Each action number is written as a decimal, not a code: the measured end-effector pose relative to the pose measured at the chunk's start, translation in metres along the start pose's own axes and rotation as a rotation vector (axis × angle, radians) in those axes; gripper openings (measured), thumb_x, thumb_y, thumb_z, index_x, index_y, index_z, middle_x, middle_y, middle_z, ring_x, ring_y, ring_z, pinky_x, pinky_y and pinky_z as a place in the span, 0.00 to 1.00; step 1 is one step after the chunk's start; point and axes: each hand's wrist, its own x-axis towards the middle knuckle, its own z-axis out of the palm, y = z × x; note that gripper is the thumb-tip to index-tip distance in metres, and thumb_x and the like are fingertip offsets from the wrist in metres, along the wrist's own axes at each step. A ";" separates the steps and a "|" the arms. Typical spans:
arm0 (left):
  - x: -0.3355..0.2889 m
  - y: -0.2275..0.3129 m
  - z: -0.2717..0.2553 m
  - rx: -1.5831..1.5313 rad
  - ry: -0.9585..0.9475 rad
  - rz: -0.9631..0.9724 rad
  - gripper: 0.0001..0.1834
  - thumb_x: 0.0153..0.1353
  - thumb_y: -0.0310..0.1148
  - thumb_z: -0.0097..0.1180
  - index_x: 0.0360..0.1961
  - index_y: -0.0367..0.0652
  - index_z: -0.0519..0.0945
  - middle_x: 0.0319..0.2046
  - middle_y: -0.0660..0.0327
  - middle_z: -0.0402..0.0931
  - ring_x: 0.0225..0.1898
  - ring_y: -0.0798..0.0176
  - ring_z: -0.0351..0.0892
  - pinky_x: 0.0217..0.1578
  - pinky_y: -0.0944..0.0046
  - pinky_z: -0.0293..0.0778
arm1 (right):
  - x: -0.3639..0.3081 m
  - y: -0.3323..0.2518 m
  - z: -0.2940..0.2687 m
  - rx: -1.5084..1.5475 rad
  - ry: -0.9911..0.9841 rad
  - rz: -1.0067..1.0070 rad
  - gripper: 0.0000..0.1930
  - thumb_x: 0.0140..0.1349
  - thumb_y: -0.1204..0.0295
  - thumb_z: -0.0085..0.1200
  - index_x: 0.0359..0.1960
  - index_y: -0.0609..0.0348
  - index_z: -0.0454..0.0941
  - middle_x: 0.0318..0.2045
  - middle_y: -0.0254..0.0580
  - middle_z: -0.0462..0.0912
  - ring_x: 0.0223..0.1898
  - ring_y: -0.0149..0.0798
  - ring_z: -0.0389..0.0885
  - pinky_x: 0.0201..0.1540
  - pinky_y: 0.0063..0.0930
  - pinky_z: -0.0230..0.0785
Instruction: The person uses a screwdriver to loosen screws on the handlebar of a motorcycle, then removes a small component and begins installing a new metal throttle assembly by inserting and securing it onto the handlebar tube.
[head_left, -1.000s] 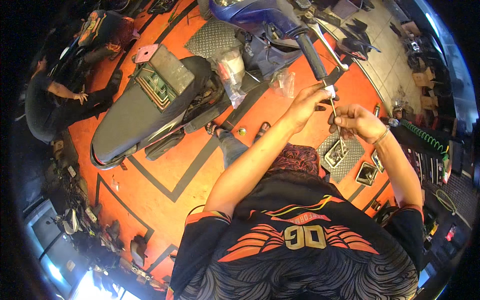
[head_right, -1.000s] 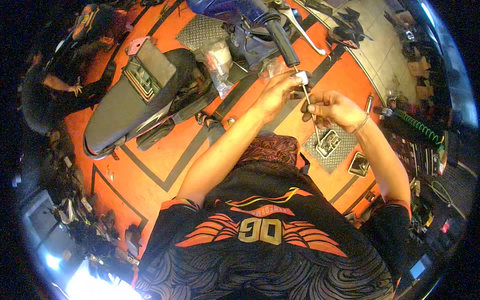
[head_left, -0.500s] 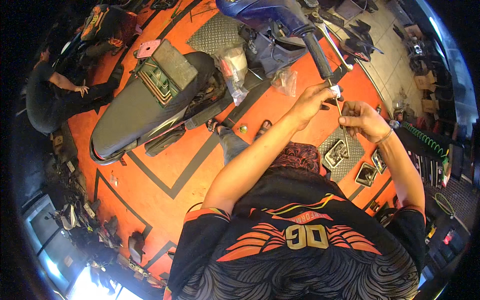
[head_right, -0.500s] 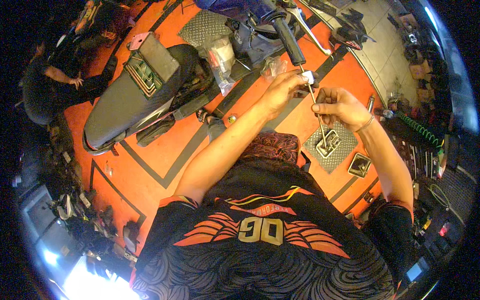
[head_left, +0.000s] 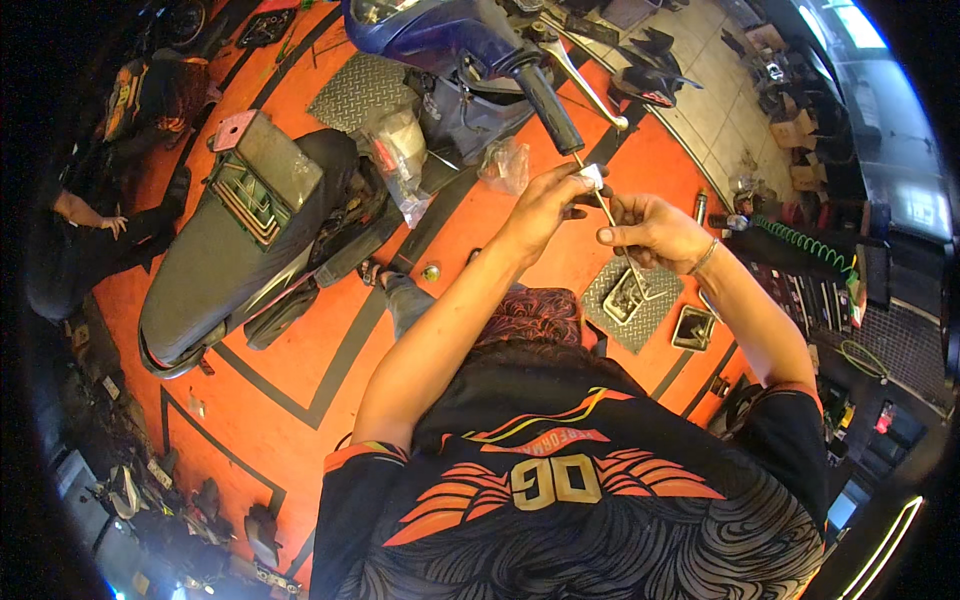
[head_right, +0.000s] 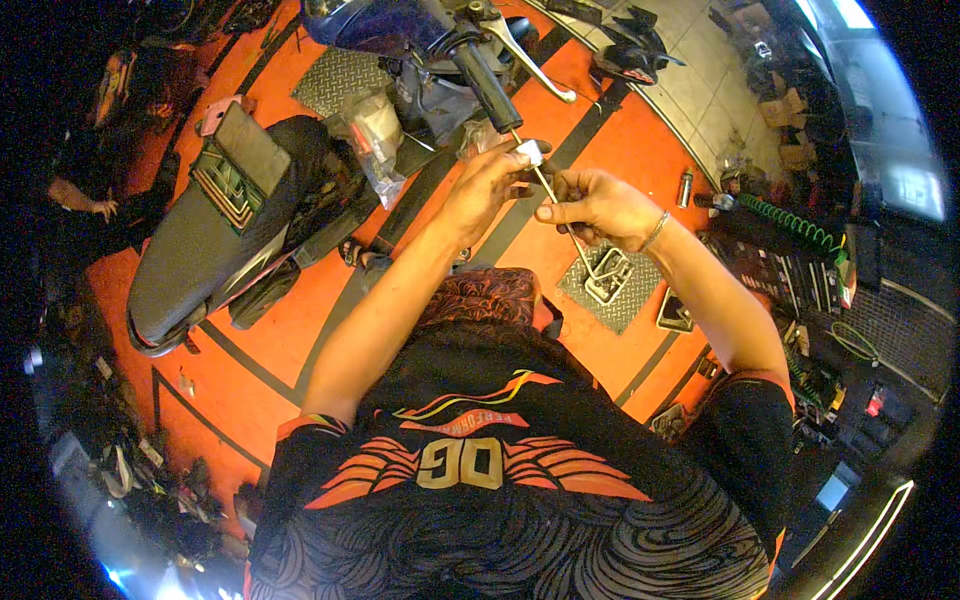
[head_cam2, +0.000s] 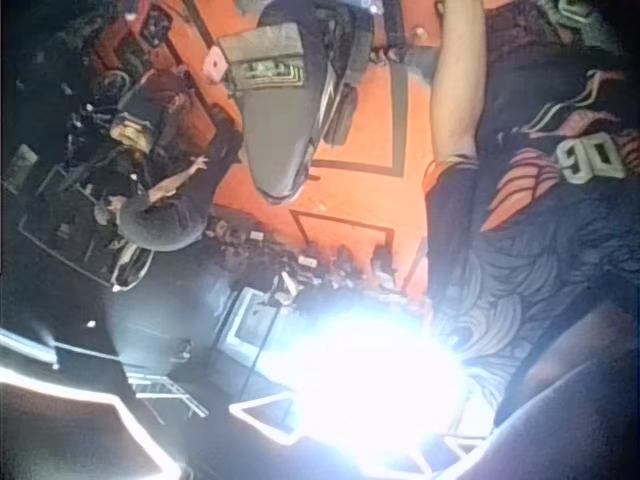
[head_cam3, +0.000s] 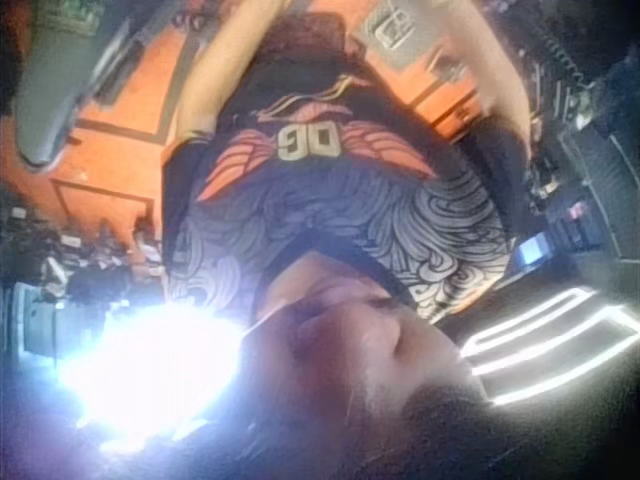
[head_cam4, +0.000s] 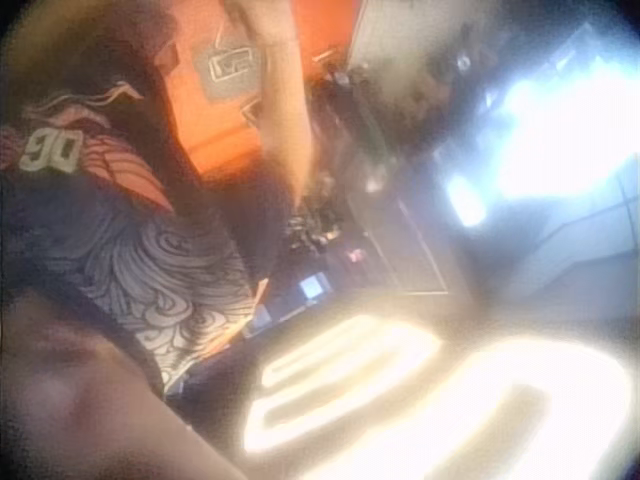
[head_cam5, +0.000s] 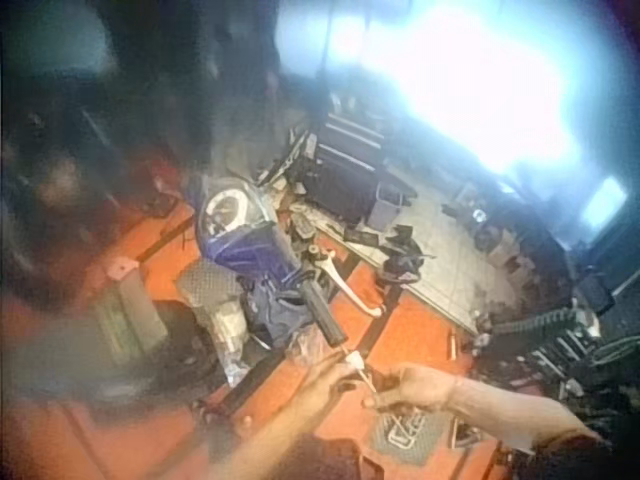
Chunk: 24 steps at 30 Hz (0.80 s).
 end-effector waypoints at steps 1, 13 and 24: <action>0.000 0.000 0.000 0.003 0.005 -0.003 0.21 0.67 0.39 0.46 0.57 0.41 0.76 0.45 0.63 0.80 0.47 0.68 0.77 0.48 0.64 0.69 | -0.004 -0.003 -0.001 0.074 -0.041 0.050 0.13 0.66 0.61 0.58 0.37 0.59 0.77 0.22 0.32 0.78 0.13 0.23 0.68 0.16 0.18 0.60; -0.001 -0.005 -0.001 -0.049 0.018 0.013 0.22 0.65 0.44 0.50 0.53 0.42 0.78 0.43 0.62 0.81 0.46 0.68 0.77 0.47 0.63 0.68 | -0.006 -0.005 0.004 0.168 -0.053 0.068 0.11 0.63 0.65 0.62 0.38 0.59 0.77 0.21 0.27 0.73 0.14 0.20 0.63 0.16 0.16 0.53; -0.001 -0.004 0.000 -0.022 0.006 0.000 0.20 0.66 0.38 0.47 0.55 0.41 0.77 0.45 0.63 0.80 0.46 0.67 0.77 0.47 0.65 0.69 | -0.010 -0.011 0.008 0.102 -0.041 0.087 0.15 0.63 0.63 0.62 0.41 0.62 0.76 0.20 0.28 0.75 0.14 0.21 0.69 0.14 0.16 0.57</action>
